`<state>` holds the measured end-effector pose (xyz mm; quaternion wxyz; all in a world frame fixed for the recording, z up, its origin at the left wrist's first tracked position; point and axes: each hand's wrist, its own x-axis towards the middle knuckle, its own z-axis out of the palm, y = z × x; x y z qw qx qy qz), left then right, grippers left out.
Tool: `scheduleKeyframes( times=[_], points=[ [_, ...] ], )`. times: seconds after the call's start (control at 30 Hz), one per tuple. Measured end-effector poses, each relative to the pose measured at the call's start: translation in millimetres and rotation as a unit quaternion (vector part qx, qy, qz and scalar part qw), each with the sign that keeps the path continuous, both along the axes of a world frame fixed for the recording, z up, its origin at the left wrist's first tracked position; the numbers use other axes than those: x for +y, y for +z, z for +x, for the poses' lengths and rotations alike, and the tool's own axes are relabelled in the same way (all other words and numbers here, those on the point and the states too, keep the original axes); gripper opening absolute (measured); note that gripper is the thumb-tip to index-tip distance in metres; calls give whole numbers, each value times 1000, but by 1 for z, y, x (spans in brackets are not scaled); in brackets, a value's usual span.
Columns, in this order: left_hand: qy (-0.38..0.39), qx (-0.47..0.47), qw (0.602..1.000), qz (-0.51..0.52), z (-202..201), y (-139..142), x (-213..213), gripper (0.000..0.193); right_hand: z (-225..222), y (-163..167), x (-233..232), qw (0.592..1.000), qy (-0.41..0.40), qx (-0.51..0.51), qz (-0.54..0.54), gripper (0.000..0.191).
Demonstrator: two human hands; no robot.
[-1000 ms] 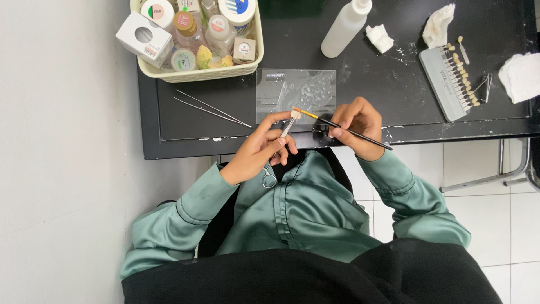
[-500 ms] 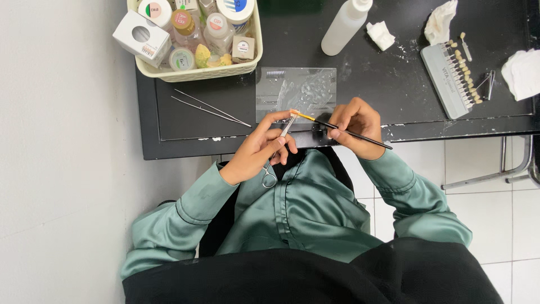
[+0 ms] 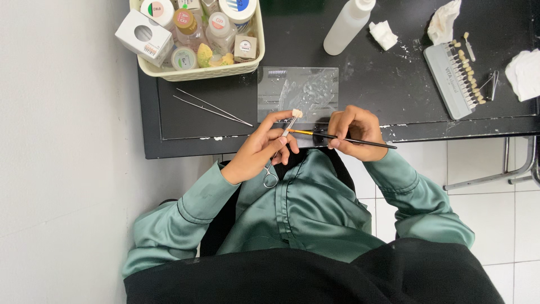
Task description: The person holds a denture tooth with forceps in one hand and uses a fine brush to apply and shape ceramic paste on the tooth over a glass slab. They reload the brush with material, add liquid from a squeeze bottle, and continue building up the ceramic layer on the tooth.
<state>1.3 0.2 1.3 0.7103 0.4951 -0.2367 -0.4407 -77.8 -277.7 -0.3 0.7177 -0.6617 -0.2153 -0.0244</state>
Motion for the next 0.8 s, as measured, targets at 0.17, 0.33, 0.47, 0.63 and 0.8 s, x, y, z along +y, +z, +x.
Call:
scheduleKeyframes(
  times=[0.17, 0.33, 0.47, 0.63, 0.8],
  points=[
    [-4, -3, 1000, -1, 0, 0, 3, 48, 1, -7, 2, 992, -92, 24, 85, 25],
    [-2, -8, 1000, -6, 0, -1, 2, 47, 2, -11, 2, 990, -121, 15, 69, 26],
    [-2, -14, 1000, -4, 0, -1, 2, 47, 0, -8, 1, 994, -100, 25, 39, 25],
    [0, -4, 1000, 4, 0, -1, 1, 48, -1, -4, -3, 999, -31, 20, 16, 24],
    [-1, -9, 1000, -8, 0, -3, 0, 47, 3, -8, 2, 989, -128, 17, 69, 25]
  ],
)
